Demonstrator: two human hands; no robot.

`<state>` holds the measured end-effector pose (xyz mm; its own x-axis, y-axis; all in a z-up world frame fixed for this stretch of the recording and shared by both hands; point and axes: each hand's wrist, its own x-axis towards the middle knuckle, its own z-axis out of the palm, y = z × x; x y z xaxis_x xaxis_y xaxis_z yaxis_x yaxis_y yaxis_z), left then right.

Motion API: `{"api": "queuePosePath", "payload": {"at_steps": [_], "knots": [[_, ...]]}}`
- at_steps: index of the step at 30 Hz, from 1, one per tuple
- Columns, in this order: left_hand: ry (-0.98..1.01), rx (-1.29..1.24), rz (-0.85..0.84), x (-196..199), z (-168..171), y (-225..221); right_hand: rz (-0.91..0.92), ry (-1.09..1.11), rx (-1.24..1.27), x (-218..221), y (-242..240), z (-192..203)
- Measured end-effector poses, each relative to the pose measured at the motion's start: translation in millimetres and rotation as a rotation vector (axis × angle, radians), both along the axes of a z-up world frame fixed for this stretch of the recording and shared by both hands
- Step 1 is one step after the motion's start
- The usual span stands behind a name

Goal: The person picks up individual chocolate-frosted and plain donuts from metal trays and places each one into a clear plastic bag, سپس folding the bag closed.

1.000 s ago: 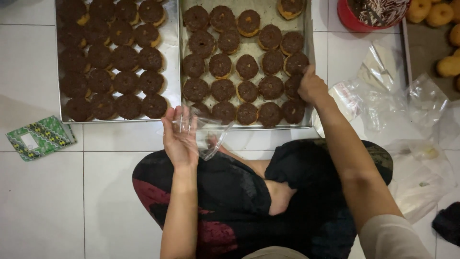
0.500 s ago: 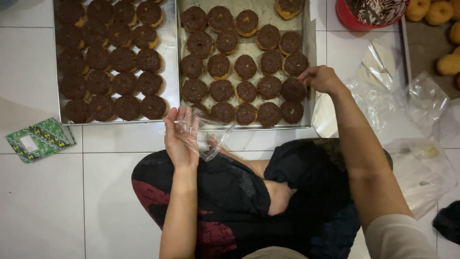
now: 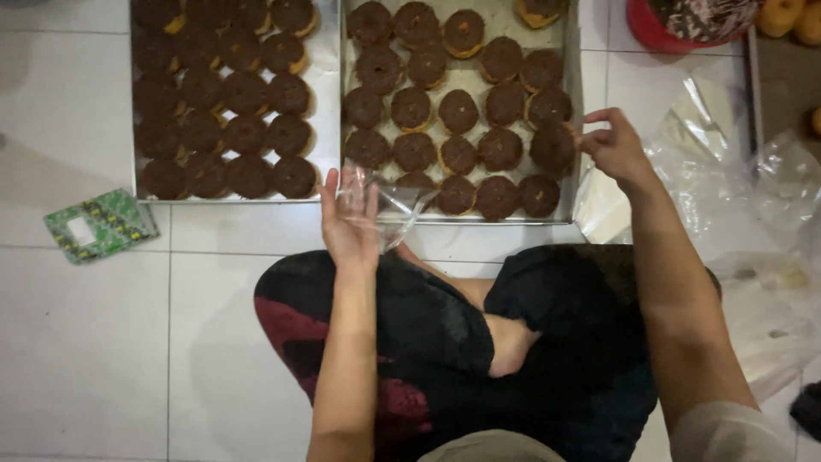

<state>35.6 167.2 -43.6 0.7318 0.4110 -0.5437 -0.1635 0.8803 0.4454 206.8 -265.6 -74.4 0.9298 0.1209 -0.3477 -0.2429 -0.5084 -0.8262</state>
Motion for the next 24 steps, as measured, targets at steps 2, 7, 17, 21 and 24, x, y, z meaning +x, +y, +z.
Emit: {"api": "queuePosePath", "payload": {"at_steps": [2, 7, 17, 21, 24], "knots": [[-0.014, -0.008, 0.025, -1.2, 2.4, -1.4, -0.069, 0.02, 0.143, -28.2, 24.2, 28.7], [-0.041, -0.047, 0.097, -0.1, 9.6, -4.6, -0.304, 0.25, 0.666, -112.8, 107.2, 80.2], [-0.097, 0.121, 0.129, -4.9, 37.5, -28.5, -0.444, 0.542, 1.127, -196.6, 200.6, 59.2], [-0.193, 0.33, 0.039, -7.3, 40.0, -44.6, -0.502, 0.479, 1.157, -196.1, 213.9, 71.8], [-0.259, 0.447, -0.054, -9.1, 42.1, -52.5, -0.515, 0.456, 1.146, -195.0, 217.0, 72.0]]}}
